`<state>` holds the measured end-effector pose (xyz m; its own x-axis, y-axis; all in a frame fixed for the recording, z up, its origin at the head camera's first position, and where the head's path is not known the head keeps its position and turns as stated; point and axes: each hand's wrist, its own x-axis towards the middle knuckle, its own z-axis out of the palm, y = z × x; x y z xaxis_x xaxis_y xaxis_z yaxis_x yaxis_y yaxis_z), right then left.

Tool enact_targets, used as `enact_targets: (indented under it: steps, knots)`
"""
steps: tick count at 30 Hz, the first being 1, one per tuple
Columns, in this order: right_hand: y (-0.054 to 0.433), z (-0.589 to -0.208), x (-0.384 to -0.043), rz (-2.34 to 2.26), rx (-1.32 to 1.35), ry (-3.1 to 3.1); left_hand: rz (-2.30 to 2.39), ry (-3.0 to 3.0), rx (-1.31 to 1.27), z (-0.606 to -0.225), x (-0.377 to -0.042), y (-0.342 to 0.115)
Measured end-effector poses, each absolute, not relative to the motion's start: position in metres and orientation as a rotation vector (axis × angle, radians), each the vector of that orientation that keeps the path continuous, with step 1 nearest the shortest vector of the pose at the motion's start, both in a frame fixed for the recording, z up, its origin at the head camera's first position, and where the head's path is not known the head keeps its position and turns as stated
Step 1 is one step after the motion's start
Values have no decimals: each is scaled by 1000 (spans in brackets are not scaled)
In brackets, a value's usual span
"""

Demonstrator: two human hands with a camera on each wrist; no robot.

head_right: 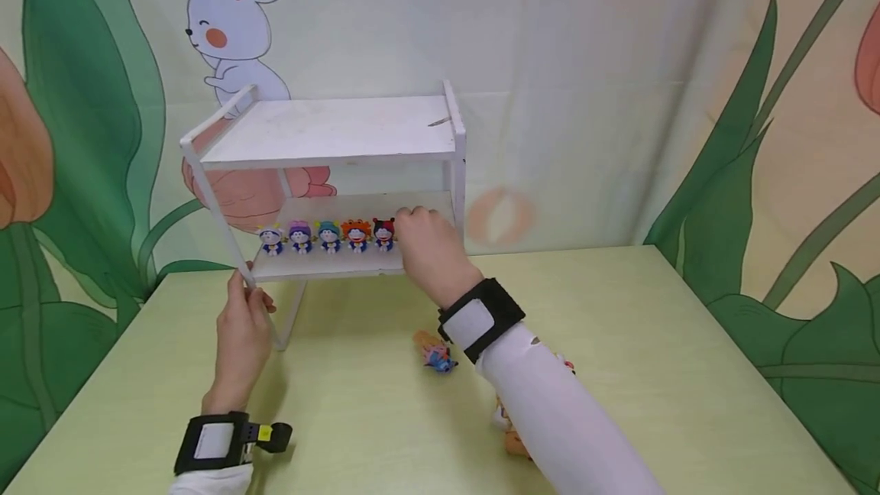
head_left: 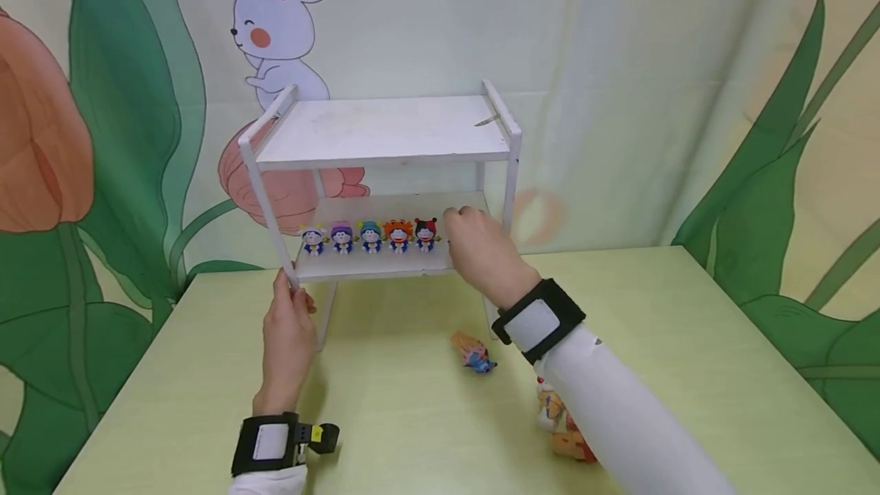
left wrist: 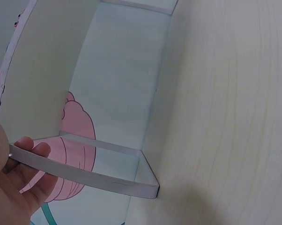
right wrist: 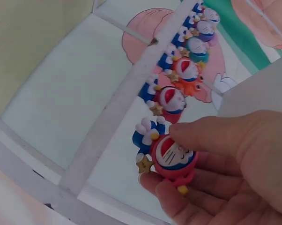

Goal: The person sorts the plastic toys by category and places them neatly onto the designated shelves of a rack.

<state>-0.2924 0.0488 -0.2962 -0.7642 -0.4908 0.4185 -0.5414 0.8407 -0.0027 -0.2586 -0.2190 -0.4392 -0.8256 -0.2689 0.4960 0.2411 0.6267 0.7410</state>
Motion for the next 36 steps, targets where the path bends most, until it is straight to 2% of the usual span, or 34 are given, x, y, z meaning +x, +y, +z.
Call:
enact_targets:
  steps: [10, 36]
  knots:
    - [43, -297, -311, 200, 743, -2736, -1144, -2255, -7, -437, -258, -218]
    - [44, -298, -326, 252, 773, -2790, -1134, -2261, 4, -439, -258, -217]
